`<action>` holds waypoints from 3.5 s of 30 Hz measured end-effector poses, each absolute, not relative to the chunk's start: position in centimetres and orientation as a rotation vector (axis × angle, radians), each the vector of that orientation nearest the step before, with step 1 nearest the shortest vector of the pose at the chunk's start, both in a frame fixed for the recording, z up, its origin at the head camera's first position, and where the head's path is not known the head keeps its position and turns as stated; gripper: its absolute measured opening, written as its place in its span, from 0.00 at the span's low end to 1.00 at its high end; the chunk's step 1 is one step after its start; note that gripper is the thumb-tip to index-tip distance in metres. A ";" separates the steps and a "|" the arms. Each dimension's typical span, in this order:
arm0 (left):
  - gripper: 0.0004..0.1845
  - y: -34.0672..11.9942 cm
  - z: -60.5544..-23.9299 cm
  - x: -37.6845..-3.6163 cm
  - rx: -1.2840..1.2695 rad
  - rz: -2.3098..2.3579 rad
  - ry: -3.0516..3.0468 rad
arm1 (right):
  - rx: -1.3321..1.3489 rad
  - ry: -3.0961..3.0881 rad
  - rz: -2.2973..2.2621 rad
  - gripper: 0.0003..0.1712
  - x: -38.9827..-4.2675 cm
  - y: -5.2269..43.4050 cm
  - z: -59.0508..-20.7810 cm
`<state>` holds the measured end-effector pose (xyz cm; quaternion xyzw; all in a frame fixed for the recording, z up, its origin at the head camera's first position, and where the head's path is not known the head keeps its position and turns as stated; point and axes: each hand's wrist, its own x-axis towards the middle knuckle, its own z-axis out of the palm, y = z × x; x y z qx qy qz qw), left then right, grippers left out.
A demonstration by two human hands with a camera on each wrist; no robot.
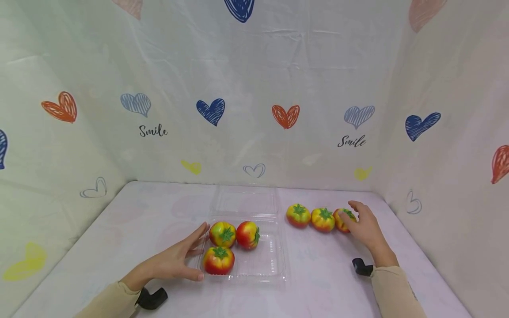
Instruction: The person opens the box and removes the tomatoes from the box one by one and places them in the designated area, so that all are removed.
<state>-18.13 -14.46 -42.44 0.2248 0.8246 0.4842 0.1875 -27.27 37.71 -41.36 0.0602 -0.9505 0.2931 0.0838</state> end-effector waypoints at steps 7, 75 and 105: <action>0.64 -14.5 -42.5 -18.0 0.627 1.348 2.325 | 0.215 -2.810 0.853 0.40 -26.6 36.2 -40.4; 0.64 -14.4 -42.3 -18.0 0.604 1.363 2.311 | 0.991 -2.691 0.743 0.30 -23.8 19.0 -39.3; 0.64 -14.3 -42.6 -18.0 0.596 1.380 2.296 | 1.108 -2.724 0.618 0.34 -23.8 16.7 -40.1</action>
